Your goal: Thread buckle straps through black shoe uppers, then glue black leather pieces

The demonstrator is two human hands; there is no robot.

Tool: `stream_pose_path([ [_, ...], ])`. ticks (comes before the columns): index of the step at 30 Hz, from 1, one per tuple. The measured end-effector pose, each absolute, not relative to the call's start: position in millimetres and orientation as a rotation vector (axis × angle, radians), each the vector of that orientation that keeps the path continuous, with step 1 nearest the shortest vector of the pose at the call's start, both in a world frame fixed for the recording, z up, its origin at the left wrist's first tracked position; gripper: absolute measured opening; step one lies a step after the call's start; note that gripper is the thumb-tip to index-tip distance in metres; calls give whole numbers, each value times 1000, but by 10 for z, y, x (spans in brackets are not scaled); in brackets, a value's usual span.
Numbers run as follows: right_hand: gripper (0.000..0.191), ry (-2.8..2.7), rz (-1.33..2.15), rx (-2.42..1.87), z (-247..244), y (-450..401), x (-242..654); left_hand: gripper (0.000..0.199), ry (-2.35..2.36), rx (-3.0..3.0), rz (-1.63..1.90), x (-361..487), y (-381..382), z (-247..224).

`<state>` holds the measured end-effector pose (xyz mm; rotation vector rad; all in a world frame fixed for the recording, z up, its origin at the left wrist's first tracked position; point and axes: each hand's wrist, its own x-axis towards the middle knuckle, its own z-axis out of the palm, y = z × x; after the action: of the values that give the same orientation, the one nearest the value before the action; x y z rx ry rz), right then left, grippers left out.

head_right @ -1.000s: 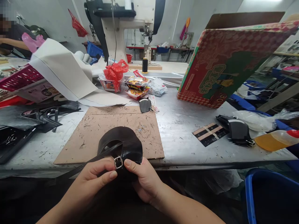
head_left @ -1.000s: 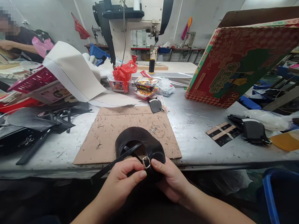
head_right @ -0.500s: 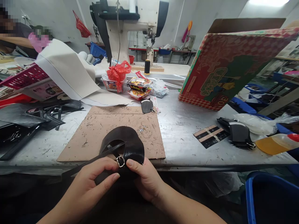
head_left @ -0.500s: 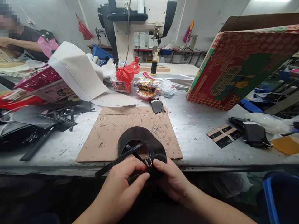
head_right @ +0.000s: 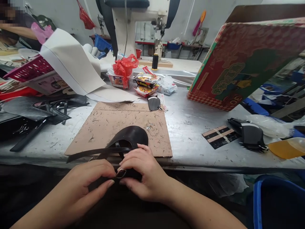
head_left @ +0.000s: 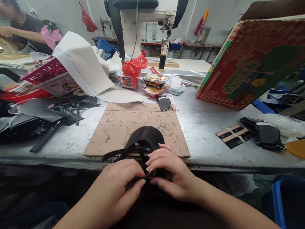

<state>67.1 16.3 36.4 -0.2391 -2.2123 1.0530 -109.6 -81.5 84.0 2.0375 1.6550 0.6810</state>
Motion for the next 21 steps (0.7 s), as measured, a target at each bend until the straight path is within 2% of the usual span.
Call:
stream_pose_path([
  [3,11,-2201,917,-136,342,97,564,10,1739,2047,677,-1132,-923,842],
  [11,16,-2257,818,-62,273,12,479,10,1819,2045,728,-1136,-1099,763],
  [18,17,-2273,836,-70,287,5,484,12,1802,2099,748,-1143,-1097,733],
  [21,26,-2290,967,-100,328,31,497,15,1769,2111,727,-1150,-1088,731],
])
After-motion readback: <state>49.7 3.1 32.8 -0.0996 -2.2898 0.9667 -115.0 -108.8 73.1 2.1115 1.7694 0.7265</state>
